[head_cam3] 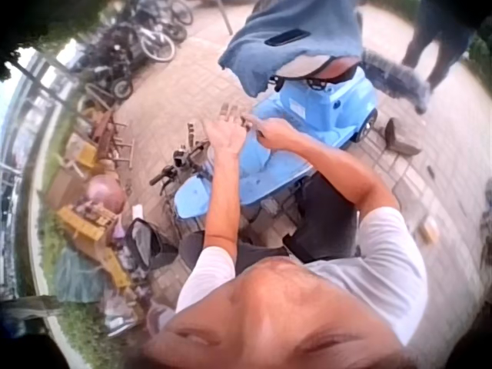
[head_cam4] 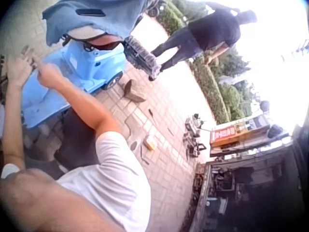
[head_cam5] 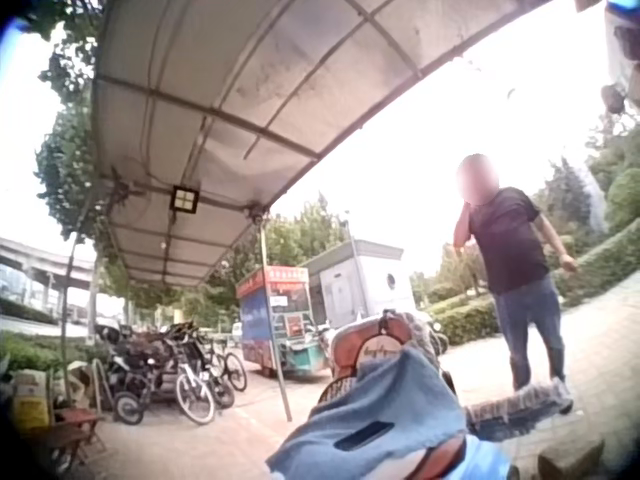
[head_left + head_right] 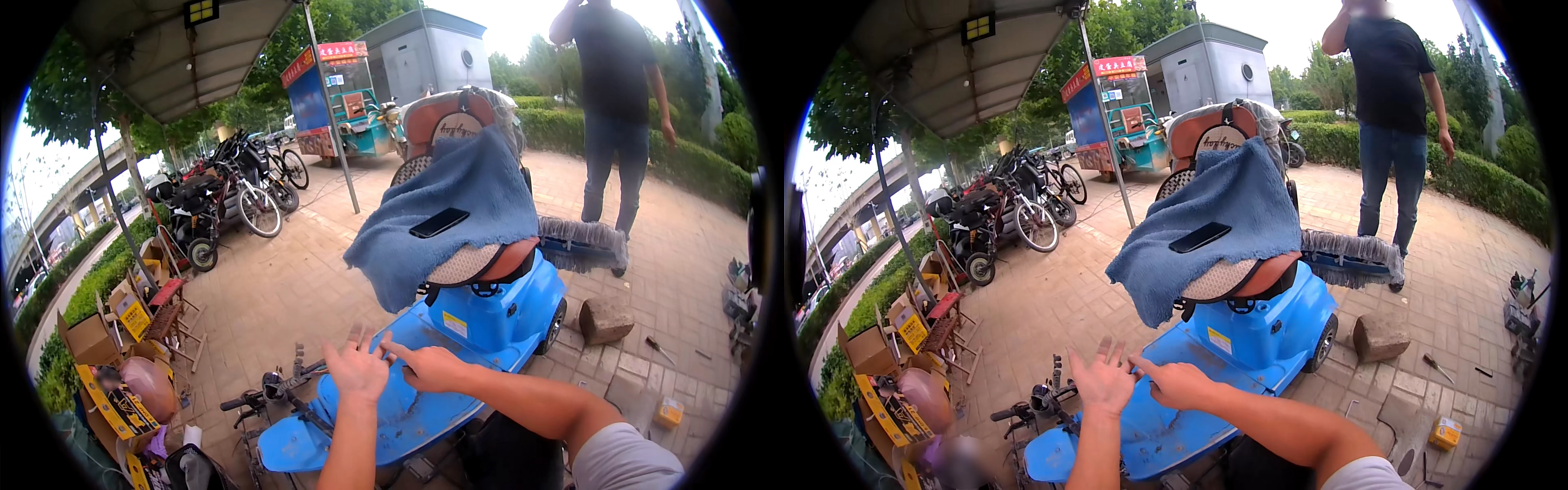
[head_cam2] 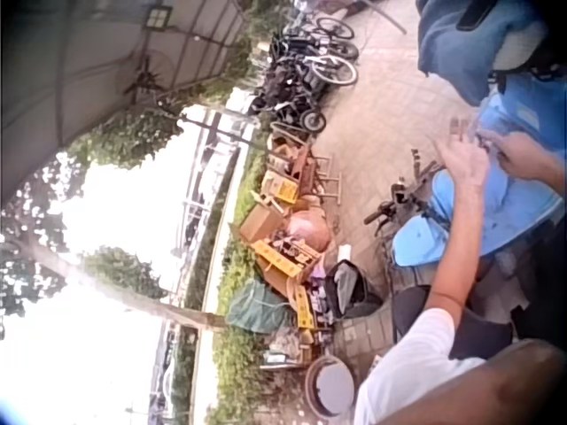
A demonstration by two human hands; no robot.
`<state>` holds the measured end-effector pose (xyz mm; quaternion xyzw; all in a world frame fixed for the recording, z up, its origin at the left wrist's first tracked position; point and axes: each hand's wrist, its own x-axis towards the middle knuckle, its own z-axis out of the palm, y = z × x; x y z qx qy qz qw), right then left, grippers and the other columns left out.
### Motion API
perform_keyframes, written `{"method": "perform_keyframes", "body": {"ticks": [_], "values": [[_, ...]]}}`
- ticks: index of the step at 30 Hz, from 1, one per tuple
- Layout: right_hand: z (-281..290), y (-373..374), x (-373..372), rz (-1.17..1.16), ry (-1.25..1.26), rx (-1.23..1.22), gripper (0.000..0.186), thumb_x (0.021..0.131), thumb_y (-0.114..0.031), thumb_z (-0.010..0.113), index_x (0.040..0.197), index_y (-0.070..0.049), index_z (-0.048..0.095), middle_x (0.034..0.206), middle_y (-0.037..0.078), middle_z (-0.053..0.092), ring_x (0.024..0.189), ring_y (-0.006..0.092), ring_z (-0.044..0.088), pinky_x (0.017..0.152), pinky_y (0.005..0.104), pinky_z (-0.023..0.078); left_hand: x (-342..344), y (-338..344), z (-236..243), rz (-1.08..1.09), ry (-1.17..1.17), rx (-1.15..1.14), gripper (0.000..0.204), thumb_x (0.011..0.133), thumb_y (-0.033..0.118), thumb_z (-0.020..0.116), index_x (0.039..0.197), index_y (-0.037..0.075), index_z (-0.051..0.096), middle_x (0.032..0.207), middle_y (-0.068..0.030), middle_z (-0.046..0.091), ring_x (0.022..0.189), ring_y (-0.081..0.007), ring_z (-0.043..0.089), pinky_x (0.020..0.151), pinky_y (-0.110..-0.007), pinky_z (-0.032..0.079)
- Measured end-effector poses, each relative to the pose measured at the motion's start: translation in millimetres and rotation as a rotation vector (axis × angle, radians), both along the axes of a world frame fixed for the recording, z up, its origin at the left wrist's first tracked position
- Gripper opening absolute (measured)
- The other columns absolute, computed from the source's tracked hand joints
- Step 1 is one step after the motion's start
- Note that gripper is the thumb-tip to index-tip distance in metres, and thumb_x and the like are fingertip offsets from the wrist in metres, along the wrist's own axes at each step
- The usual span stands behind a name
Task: The person is repairing a blue electric scooter. They use a wrench to tighten bolts on the handlebar area and adjust components near the front of the scooter.
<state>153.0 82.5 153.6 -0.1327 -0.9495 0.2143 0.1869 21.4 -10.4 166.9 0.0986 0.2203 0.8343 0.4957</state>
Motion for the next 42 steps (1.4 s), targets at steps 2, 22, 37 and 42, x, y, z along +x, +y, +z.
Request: {"method": "perform_keyframes", "body": {"ticks": [2, 22, 37, 42], "values": [[-5, 1, -1, -0.005, 0.062, 0.02, 0.062, 0.078, -0.013, 0.054, 0.138, -0.013, 0.035, 0.061, 0.016, 0.059, 0.054, 0.0356, 0.057, 0.05, 0.0463, 0.044, 0, 1, 0, 0.001, -0.002, -0.006, 0.081, 0.088, 0.068, 0.028, 0.139, 0.005, 0.026, 0.145, -0.0116, 0.024, 0.126, -0.0358, 0.033, 0.087, -0.047, 0.029], [-17, 4, -11, 0.035, -0.277, -0.009, 0.069, 0.08, -0.014, 0.052, 0.143, -0.013, 0.024, 0.07, 0.018, 0.061, 0.062, 0.0372, 0.06, 0.054, 0.048, 0.045, -6, 15, -18, -0.016, -0.07, -0.071, 0.088, 0.088, 0.068, 0.031, 0.146, 0.003, 0.014, 0.153, -0.0134, 0.006, 0.14, -0.0393, 0.001, 0.11, -0.048, 0.011], [5, -8, 10, 0.012, -0.224, -0.029, 0.067, 0.078, -0.014, 0.053, 0.14, -0.009, 0.029, 0.066, 0.018, 0.06, 0.06, 0.0377, 0.059, 0.054, 0.0471, 0.046, 5, 9, -17, -0.027, -0.054, -0.048, 0.084, 0.087, 0.068, 0.032, 0.142, 0.005, 0.022, 0.151, -0.0126, 0.015, 0.137, -0.0399, 0.01, 0.106, -0.051, 0.016], [2, -3, 10, -0.066, -0.026, -0.003, 0.065, 0.077, -0.014, 0.054, 0.139, -0.011, 0.032, 0.067, 0.018, 0.061, 0.061, 0.0371, 0.06, 0.055, 0.0469, 0.046, 6, 8, -14, -0.029, -0.036, -0.055, 0.081, 0.087, 0.068, 0.03, 0.139, 0.005, 0.027, 0.149, -0.0125, 0.018, 0.128, -0.0374, 0.026, 0.102, -0.052, 0.021]]}}
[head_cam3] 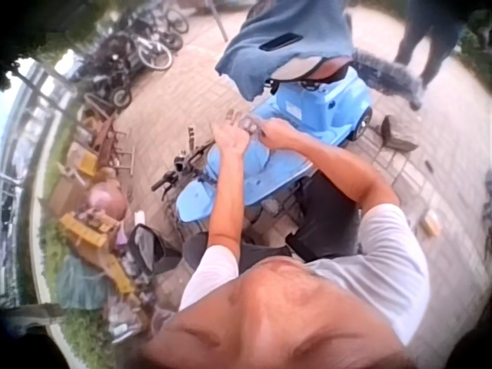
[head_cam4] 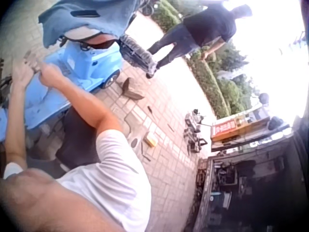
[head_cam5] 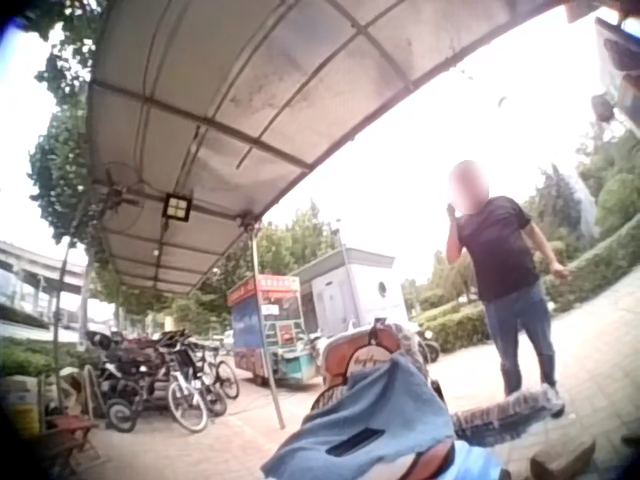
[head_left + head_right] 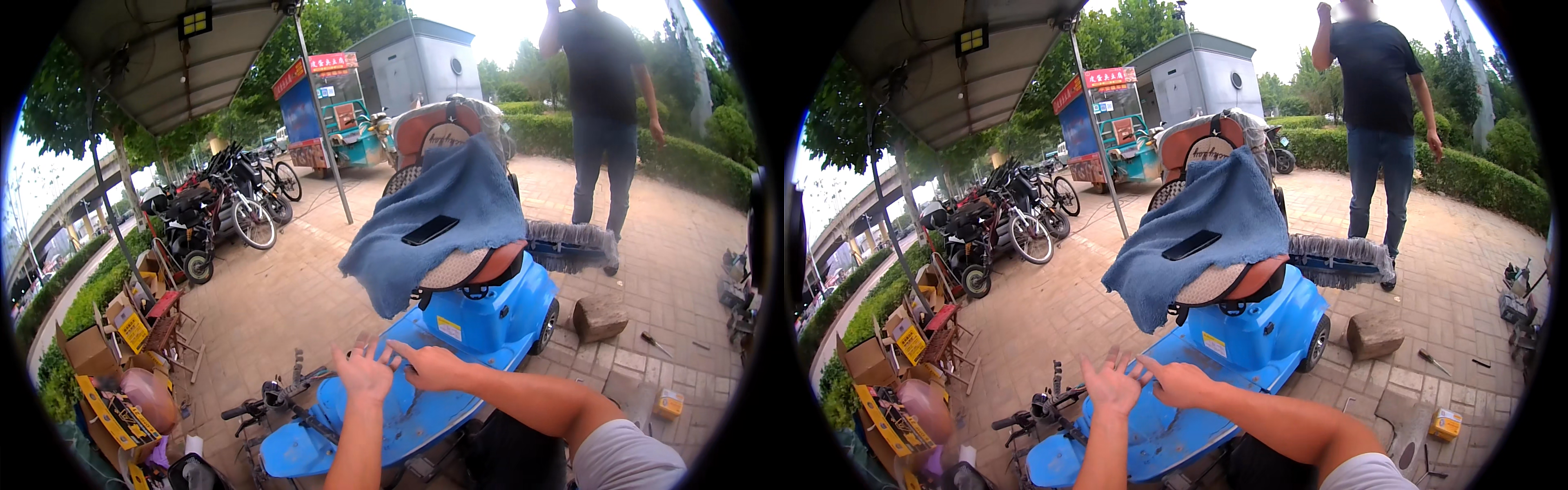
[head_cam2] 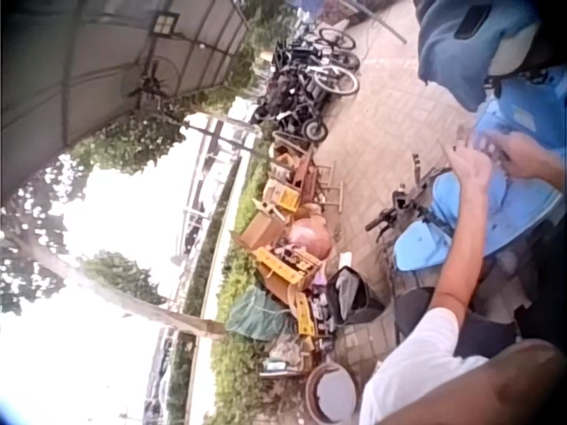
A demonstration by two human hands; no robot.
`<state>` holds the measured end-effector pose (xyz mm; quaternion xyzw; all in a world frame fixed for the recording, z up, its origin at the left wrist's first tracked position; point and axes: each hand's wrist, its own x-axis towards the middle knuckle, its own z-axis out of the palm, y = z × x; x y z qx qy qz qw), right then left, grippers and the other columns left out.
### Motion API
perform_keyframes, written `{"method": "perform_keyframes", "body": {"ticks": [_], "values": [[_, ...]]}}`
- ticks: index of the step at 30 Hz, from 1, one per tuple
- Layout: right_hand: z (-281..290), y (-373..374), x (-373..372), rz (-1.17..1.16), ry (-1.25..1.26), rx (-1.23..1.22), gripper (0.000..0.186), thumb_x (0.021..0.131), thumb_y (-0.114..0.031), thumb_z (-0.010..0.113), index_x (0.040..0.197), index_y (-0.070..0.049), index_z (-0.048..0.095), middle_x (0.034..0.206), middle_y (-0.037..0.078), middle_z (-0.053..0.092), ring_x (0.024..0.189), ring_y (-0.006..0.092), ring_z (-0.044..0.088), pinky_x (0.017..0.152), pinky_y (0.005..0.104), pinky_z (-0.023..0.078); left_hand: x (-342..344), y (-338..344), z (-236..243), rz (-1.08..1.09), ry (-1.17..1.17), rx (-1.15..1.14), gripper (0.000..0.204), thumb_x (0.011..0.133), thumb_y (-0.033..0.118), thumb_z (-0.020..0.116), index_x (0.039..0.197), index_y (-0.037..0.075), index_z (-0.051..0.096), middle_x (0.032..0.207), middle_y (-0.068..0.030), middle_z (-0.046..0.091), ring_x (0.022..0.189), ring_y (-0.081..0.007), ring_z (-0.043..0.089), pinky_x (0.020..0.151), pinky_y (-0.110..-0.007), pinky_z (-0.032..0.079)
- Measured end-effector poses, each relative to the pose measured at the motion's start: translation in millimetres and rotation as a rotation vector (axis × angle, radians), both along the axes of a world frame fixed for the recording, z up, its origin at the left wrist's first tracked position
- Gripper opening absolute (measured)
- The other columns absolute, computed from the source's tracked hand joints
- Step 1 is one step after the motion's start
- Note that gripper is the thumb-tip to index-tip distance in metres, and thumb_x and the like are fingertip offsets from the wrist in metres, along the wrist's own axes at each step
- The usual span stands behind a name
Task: The person is repairing a blue electric scooter. They use a wrench to tighten bolts on the handlebar area and adjust components near the front of the scooter.
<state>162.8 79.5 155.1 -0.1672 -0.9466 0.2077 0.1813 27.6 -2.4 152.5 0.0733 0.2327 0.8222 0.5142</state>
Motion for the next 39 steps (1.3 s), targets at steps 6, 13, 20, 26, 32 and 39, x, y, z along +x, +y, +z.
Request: {"method": "perform_keyframes", "body": {"ticks": [6, 13, 20, 26, 32, 39], "values": [[-2, 4, -2, 0.067, -0.05, -0.019, 0.065, 0.077, -0.012, 0.054, 0.138, -0.009, 0.032, 0.066, 0.018, 0.06, 0.059, 0.0367, 0.059, 0.054, 0.0472, 0.045, -7, 0, -9, -0.06, 0.062, 0.082, 0.092, 0.083, 0.072, 0.035, 0.146, 0.008, 0.013, 0.153, -0.013, 0.006, 0.136, -0.0417, 0.014, 0.105, -0.06, 0.015], [-7, 7, -4, 0.055, -0.069, -0.023, 0.061, 0.078, -0.011, 0.053, 0.136, -0.007, 0.034, 0.067, 0.018, 0.06, 0.06, 0.0361, 0.06, 0.054, 0.0467, 0.045, -9, 3, -18, -0.054, 0.114, 0.019, 0.091, 0.082, 0.073, 0.034, 0.145, 0.01, 0.018, 0.152, -0.0123, 0.011, 0.126, -0.0377, 0.029, 0.102, -0.06, 0.018], [-4, 0, -7, 0.095, 0.042, -0.054, 0.056, 0.079, -0.01, 0.054, 0.133, -0.009, 0.04, 0.067, 0.017, 0.06, 0.06, 0.0357, 0.058, 0.054, 0.0456, 0.045, -12, 4, -20, -0.076, 0.056, 0.054, 0.092, 0.082, 0.073, 0.035, 0.145, 0.008, 0.019, 0.149, -0.0138, 0.017, 0.129, -0.0417, 0.028, 0.103, -0.059, 0.019], [-18, 5, -6, 0.178, 0.3, -0.09, 0.016, 0.082, -0.012, 0.058, 0.095, -0.005, 0.061, 0.065, 0.017, 0.058, 0.058, 0.0342, 0.056, 0.053, 0.044, 0.043, -13, 9, -18, 0.008, -0.075, 0.073, 0.083, 0.087, 0.065, 0.037, 0.143, 0.005, 0.021, 0.148, -0.0133, 0.02, 0.134, -0.0418, 0.021, 0.102, -0.054, 0.026], [-16, 9, -6, 0.18, 0.451, -0.128, 0.018, 0.083, -0.017, 0.06, 0.073, -0.002, 0.06, 0.064, 0.016, 0.058, 0.057, 0.0346, 0.055, 0.054, 0.0432, 0.042, -3, 4, -7, -0.028, -0.027, 0.096, 0.077, 0.09, 0.06, 0.038, 0.14, 0.003, 0.024, 0.146, -0.0136, 0.023, 0.132, -0.0411, 0.027, 0.101, -0.054, 0.029], [-21, 9, -11, 0.155, 0.405, -0.119, 0.018, 0.085, -0.02, 0.059, 0.08, -0.004, 0.065, 0.068, 0.016, 0.061, 0.059, 0.0348, 0.057, 0.056, 0.043, 0.044, -4, 0, 0, -0.007, -0.021, 0.113, 0.077, 0.09, 0.06, 0.037, 0.141, 0.003, 0.024, 0.147, -0.0127, 0.023, 0.132, -0.0413, 0.028, 0.105, -0.054, 0.023]]}}
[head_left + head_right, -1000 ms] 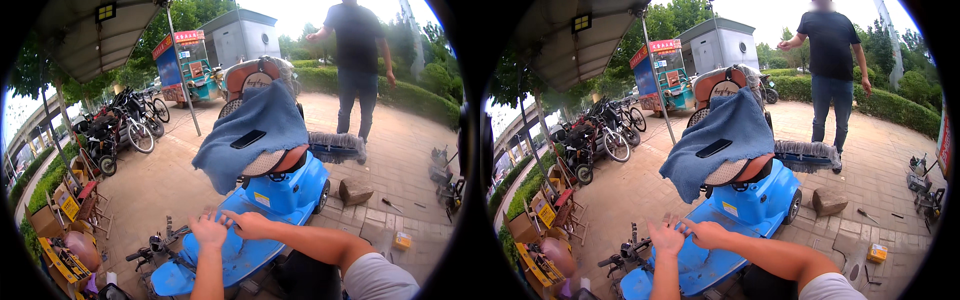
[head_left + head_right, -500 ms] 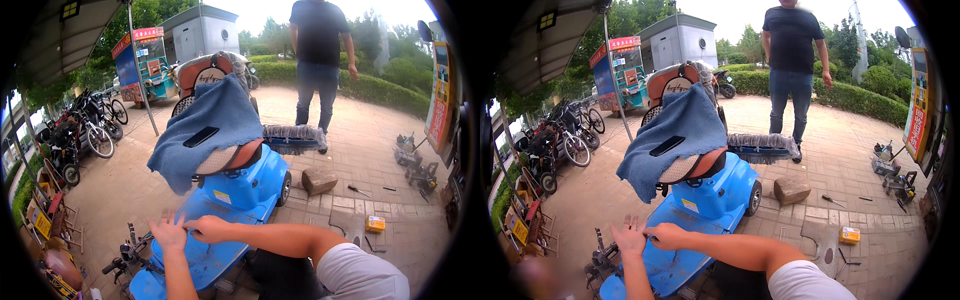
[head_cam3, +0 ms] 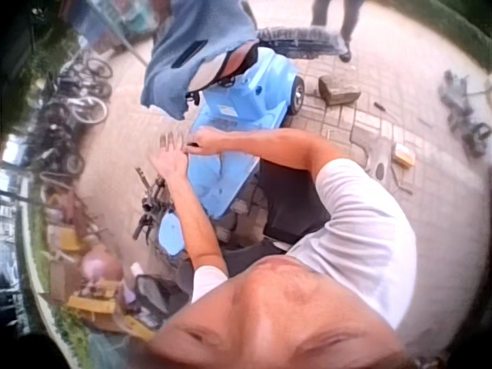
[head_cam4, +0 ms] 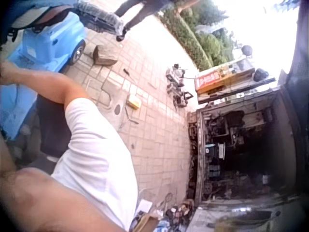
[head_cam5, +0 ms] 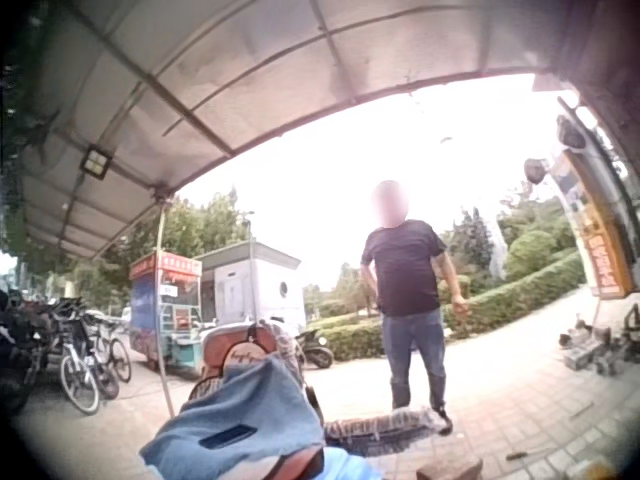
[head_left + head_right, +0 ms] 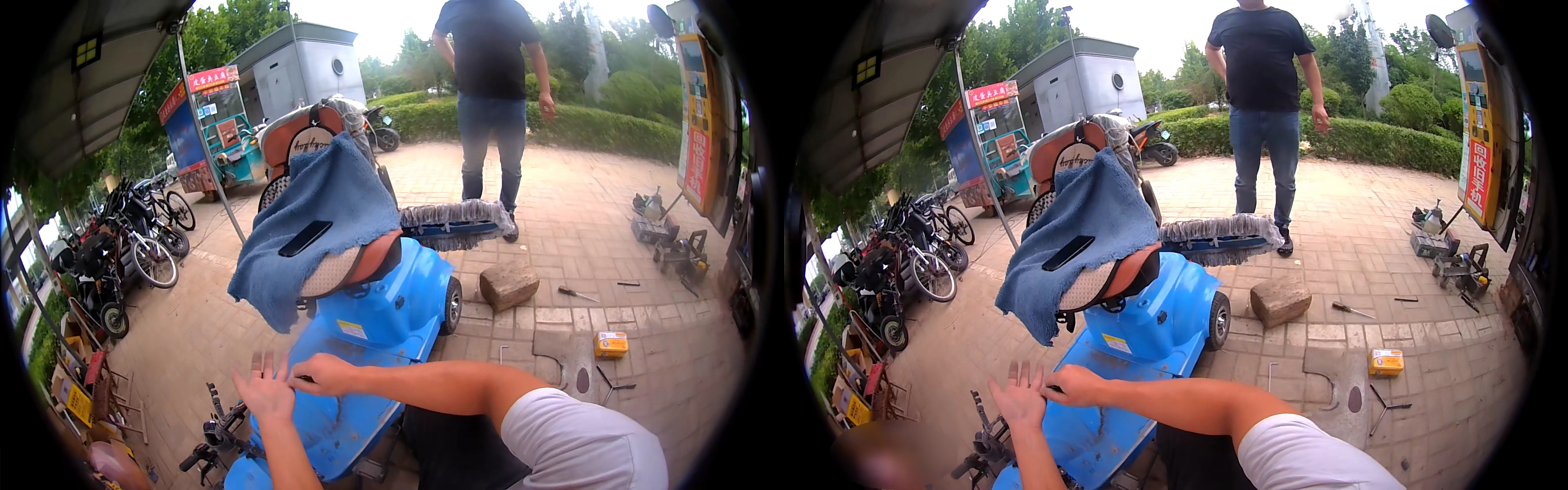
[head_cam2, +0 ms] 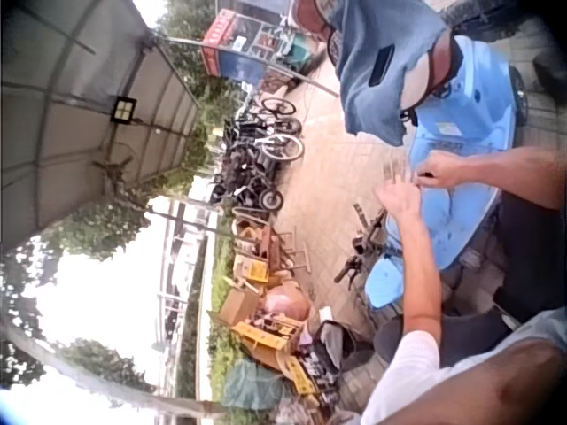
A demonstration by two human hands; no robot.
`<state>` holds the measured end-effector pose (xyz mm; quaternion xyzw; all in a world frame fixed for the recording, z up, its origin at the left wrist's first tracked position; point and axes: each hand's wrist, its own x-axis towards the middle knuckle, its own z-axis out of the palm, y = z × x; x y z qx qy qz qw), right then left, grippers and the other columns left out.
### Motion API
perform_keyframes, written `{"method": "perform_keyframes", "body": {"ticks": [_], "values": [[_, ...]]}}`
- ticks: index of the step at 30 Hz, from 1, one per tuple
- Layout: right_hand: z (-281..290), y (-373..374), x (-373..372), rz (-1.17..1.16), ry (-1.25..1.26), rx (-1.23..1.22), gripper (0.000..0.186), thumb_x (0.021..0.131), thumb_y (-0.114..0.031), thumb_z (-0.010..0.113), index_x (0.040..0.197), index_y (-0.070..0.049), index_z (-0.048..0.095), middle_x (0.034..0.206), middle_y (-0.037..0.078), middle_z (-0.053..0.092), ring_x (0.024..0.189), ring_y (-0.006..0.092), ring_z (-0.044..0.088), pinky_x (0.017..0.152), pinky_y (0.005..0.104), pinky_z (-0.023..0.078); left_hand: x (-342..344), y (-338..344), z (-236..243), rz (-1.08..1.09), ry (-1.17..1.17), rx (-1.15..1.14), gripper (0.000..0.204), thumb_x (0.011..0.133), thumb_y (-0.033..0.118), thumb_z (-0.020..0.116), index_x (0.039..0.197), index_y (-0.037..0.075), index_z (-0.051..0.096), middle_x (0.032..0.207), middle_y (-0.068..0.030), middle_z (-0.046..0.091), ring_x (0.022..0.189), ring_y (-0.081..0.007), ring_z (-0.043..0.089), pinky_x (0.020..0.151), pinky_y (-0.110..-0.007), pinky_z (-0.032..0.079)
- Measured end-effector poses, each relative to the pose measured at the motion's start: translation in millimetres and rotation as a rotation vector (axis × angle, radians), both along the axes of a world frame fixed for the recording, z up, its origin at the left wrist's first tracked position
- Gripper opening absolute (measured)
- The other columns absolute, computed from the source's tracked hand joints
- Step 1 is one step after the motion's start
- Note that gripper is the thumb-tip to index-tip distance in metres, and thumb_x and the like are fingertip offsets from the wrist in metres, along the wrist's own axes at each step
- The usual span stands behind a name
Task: The person is repairing a blue electric scooter. They use a wrench to tighten bolts on the handlebar area and adjust components near the front of the scooter.
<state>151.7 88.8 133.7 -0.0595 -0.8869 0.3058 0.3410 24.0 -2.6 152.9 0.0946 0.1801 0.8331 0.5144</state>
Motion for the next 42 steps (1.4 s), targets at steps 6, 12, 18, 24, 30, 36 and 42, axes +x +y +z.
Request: {"method": "perform_keyframes", "body": {"ticks": [6, 12, 18, 24, 30, 36, 42], "values": [[-4, 4, -3, -0.056, 0.061, 0.004, 0.018, 0.085, -0.02, 0.059, 0.082, -0.003, 0.065, 0.068, 0.017, 0.061, 0.058, 0.0343, 0.056, 0.055, 0.0413, 0.044, -3, -6, 3, 0.011, 0.075, -0.02, 0.072, 0.09, 0.058, 0.04, 0.137, 0.005, 0.029, 0.144, -0.0134, 0.026, 0.133, -0.0367, 0.028, 0.107, -0.049, 0.024], [25, 12, 3, -0.336, 0.301, -0.294, 0.022, 0.085, -0.019, 0.059, 0.083, 0.003, 0.062, 0.07, 0.021, 0.062, 0.061, 0.0326, 0.06, 0.057, 0.04, 0.046, 2, -1, 9, -0.038, 0.088, -0.04, 0.058, 0.093, 0.051, 0.036, 0.128, 0.005, 0.04, 0.131, -0.0118, 0.042, 0.12, -0.0301, 0.04, 0.102, -0.047, 0.027], [-26, 20, -15, -0.161, -0.288, -0.117, 0.023, 0.087, -0.018, 0.05, 0.094, 0.001, 0.062, 0.089, 0.024, 0.063, 0.083, 0.0405, 0.061, 0.074, 0.0473, 0.048, -8, 28, 34, -0.084, 0.572, -0.178, 0.038, 0.092, 0.033, 0.048, 0.113, 0.002, 0.055, 0.105, -0.0112, 0.061, 0.096, -0.0256, 0.057, 0.086, -0.037, 0.043], [-25, 9, -9, 0.196, -0.58, -0.035, 0.024, 0.09, -0.019, 0.046, 0.1, -0.003, 0.062, 0.094, 0.021, 0.064, 0.086, 0.0398, 0.06, 0.078, 0.0471, 0.047, -40, 6, 29, -0.056, 1.907, -0.432, 0.033, 0.088, 0.028, 0.059, 0.101, -0.002, 0.063, 0.094, -0.0137, 0.065, 0.085, -0.0246, 0.062, 0.077, -0.034, 0.048], [-34, 10, -17, 0.145, -0.834, 0.004, 0.028, 0.09, -0.02, 0.046, 0.109, -0.006, 0.062, 0.099, 0.02, 0.063, 0.091, 0.0391, 0.059, 0.081, 0.0473, 0.046, -36, -39, -62, 0.001, 1.729, -0.527, 0.032, 0.087, 0.026, 0.06, 0.106, 0.0, 0.062, 0.096, -0.0141, 0.065, 0.086, -0.0208, 0.062, 0.076, -0.033, 0.048], [-21, -2, -2, 0.278, -0.888, -0.034, 0.027, 0.091, -0.02, 0.046, 0.106, -0.004, 0.061, 0.09, 0.022, 0.063, 0.086, 0.0401, 0.059, 0.075, 0.0475, 0.045, -18, -60, -107, -0.124, 1.554, -0.521, 0.034, 0.087, 0.026, 0.063, 0.108, 0.0, 0.06, 0.094, -0.0138, 0.065, 0.081, -0.0191, 0.061, 0.074, -0.031, 0.049], [-37, 1, -21, 0.274, -0.879, 0.091, 0.025, 0.089, -0.019, 0.046, 0.097, -0.003, 0.063, 0.088, 0.023, 0.063, 0.082, 0.0394, 0.06, 0.073, 0.046, 0.046, -14, -56, -105, -0.041, 1.458, -0.428, 0.031, 0.086, 0.021, 0.064, 0.109, 0.001, 0.061, 0.094, -0.0124, 0.066, 0.08, -0.0177, 0.062, 0.073, -0.031, 0.049]]}}
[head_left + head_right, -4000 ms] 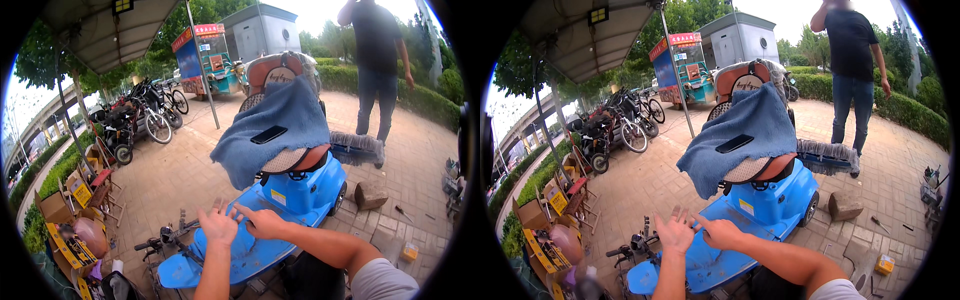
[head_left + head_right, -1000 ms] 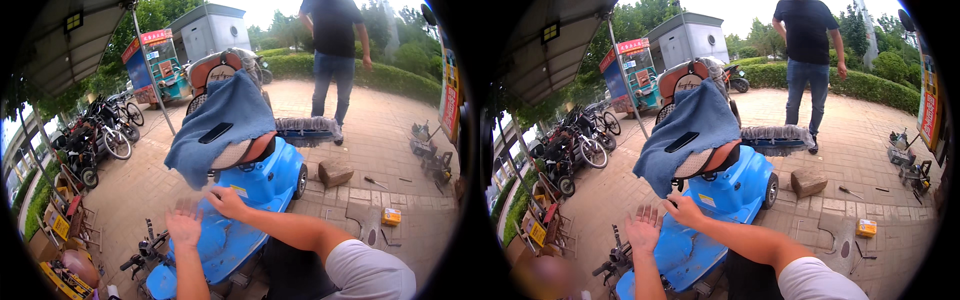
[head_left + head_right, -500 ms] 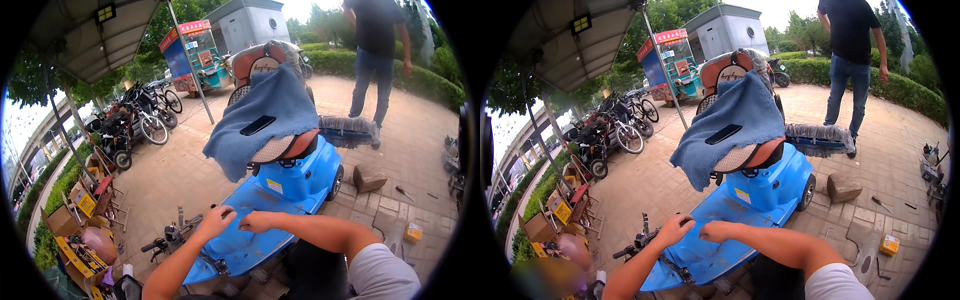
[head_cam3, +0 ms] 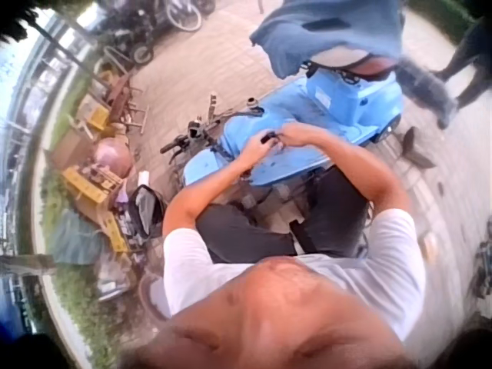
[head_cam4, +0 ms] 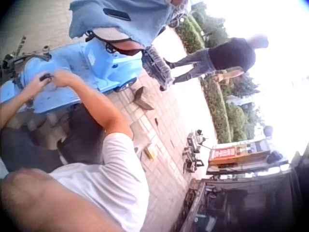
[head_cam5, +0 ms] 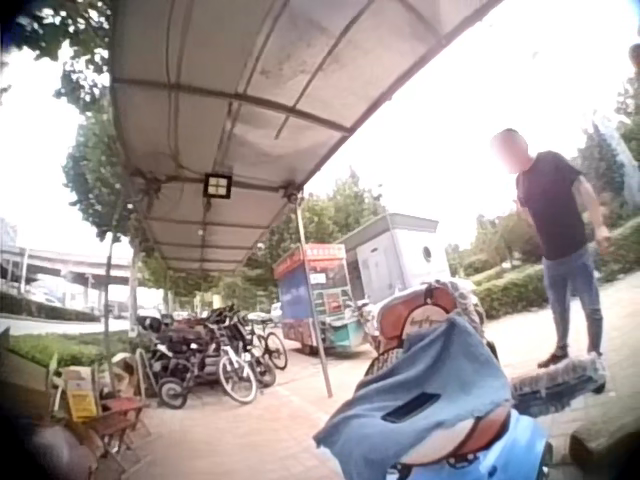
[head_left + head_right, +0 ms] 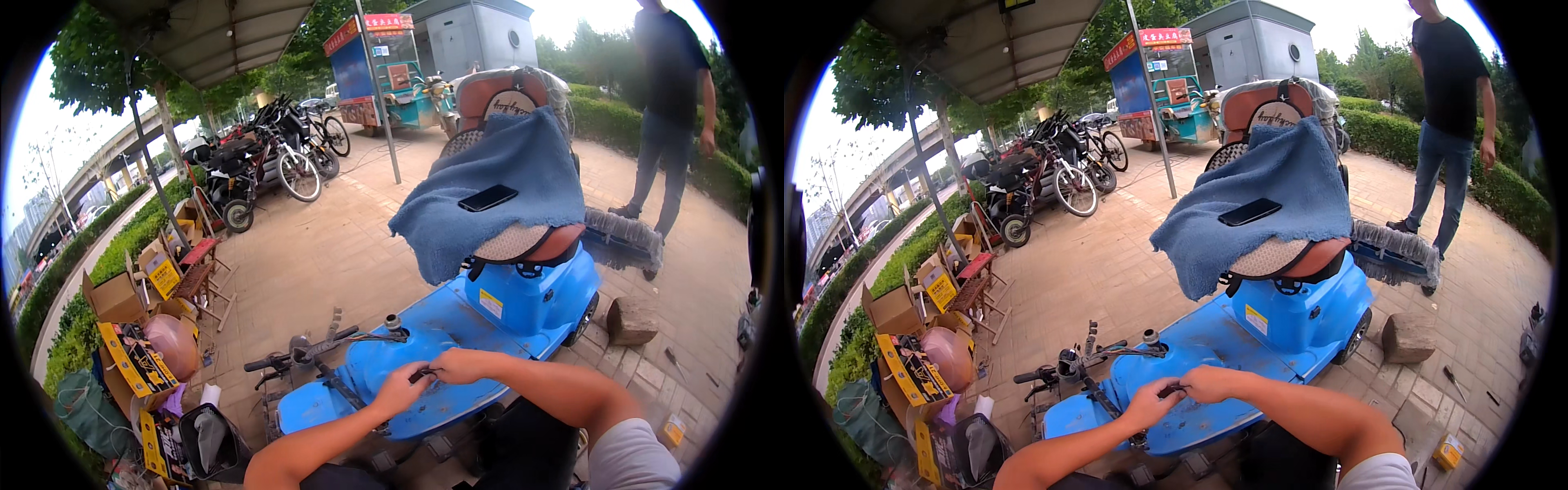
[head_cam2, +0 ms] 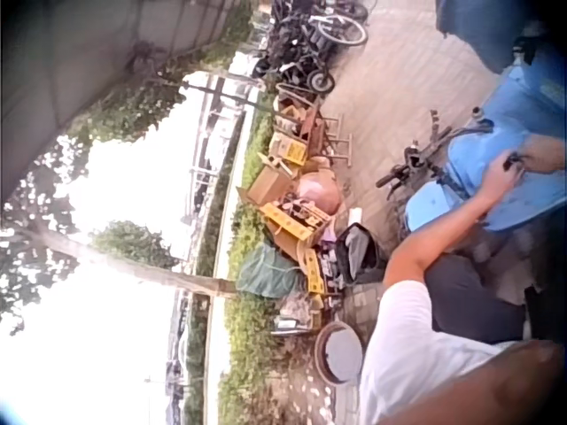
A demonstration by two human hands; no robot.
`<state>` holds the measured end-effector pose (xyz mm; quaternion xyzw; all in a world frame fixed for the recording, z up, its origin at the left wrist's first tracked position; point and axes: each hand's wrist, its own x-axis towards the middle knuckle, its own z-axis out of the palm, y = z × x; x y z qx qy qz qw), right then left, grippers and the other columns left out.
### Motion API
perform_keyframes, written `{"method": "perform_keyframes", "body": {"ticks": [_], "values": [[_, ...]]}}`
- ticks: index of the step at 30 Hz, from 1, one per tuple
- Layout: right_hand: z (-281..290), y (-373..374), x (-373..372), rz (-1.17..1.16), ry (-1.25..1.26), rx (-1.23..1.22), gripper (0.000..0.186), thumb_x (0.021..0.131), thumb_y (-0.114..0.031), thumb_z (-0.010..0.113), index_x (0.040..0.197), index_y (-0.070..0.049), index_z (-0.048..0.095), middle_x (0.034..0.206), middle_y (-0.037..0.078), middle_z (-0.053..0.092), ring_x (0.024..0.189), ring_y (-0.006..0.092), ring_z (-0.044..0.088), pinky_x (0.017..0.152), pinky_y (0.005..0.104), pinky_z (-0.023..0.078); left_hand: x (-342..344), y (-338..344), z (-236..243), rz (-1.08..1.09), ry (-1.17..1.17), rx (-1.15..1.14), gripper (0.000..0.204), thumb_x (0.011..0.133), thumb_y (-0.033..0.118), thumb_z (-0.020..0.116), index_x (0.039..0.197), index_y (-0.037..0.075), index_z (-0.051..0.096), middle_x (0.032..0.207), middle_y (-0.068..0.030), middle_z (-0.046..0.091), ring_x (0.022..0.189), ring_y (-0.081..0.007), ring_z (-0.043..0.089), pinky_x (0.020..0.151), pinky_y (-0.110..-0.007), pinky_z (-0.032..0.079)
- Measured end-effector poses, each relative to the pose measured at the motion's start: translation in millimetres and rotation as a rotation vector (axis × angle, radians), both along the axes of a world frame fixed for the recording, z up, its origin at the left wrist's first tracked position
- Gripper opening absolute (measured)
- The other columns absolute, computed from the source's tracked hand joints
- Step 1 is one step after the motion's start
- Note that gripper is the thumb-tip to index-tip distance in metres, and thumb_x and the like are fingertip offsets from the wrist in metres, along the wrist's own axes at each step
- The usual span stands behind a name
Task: The person is repairing a blue electric scooter. They use a wrench to tighten bolts on the handlebar area and adjust components near the front of the scooter.
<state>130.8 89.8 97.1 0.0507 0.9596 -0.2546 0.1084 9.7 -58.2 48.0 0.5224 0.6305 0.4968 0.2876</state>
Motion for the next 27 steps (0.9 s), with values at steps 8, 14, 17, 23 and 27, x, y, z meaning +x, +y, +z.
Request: {"method": "perform_keyframes", "body": {"ticks": [8, 14, 17, 23, 27], "values": [[4, 3, 6, -0.051, 0.043, -0.069, 0.023, 0.084, -0.018, 0.054, 0.096, -0.001, 0.063, 0.089, 0.022, 0.064, 0.084, 0.0389, 0.06, 0.074, 0.0453, 0.047, -3, -1, 13, 0.086, 0.119, 0.039, 0.018, 0.083, 0.016, 0.066, 0.094, 0.001, 0.067, 0.084, -0.0107, 0.067, 0.072, -0.0148, 0.061, 0.064, -0.027, 0.048], [10, 4, 8, -0.116, 0.41, -0.103, 0.019, 0.079, -0.013, 0.059, 0.094, -0.001, 0.061, 0.085, 0.018, 0.065, 0.081, 0.0352, 0.062, 0.071, 0.0437, 0.048, -21, -1, 18, 0.269, -0.416, -0.09, 0.015, 0.085, 0.011, 0.061, 0.084, -0.004, 0.058, 0.075, -0.011, 0.062, 0.064, -0.0163, 0.061, 0.061, -0.031, 0.052], [21, 4, 15, -0.174, 0.282, -0.097, 0.017, 0.08, -0.014, 0.06, 0.093, -0.003, 0.063, 0.086, 0.016, 0.065, 0.081, 0.034, 0.062, 0.069, 0.0438, 0.048, -14, 4, 17, 0.259, -0.435, -0.106, 0.018, 0.084, 0.011, 0.062, 0.088, -0.006, 0.059, 0.078, -0.0116, 0.062, 0.067, -0.0174, 0.061, 0.062, -0.031, 0.052], [19, 4, 19, -0.171, 0.256, 0.025, 0.016, 0.082, -0.018, 0.058, 0.092, -0.006, 0.064, 0.085, 0.016, 0.065, 0.082, 0.0352, 0.062, 0.07, 0.0457, 0.048, -4, 4, 22, 0.134, 0.225, 0.058, 0.021, 0.081, 0.012, 0.066, 0.092, -0.005, 0.065, 0.079, -0.0111, 0.062, 0.07, -0.0168, 0.06, 0.061, -0.031, 0.047], [15, 1, 16, -0.128, 0.242, 0.021, 0.017, 0.08, -0.016, 0.058, 0.091, -0.005, 0.066, 0.086, 0.018, 0.065, 0.083, 0.0368, 0.061, 0.072, 0.0484, 0.048, -7, 1, 25, 0.143, 0.273, 0.005, 0.017, 0.08, 0.013, 0.066, 0.088, -0.002, 0.067, 0.077, -0.0114, 0.061, 0.07, -0.0157, 0.059, 0.059, -0.031, 0.045]]}}
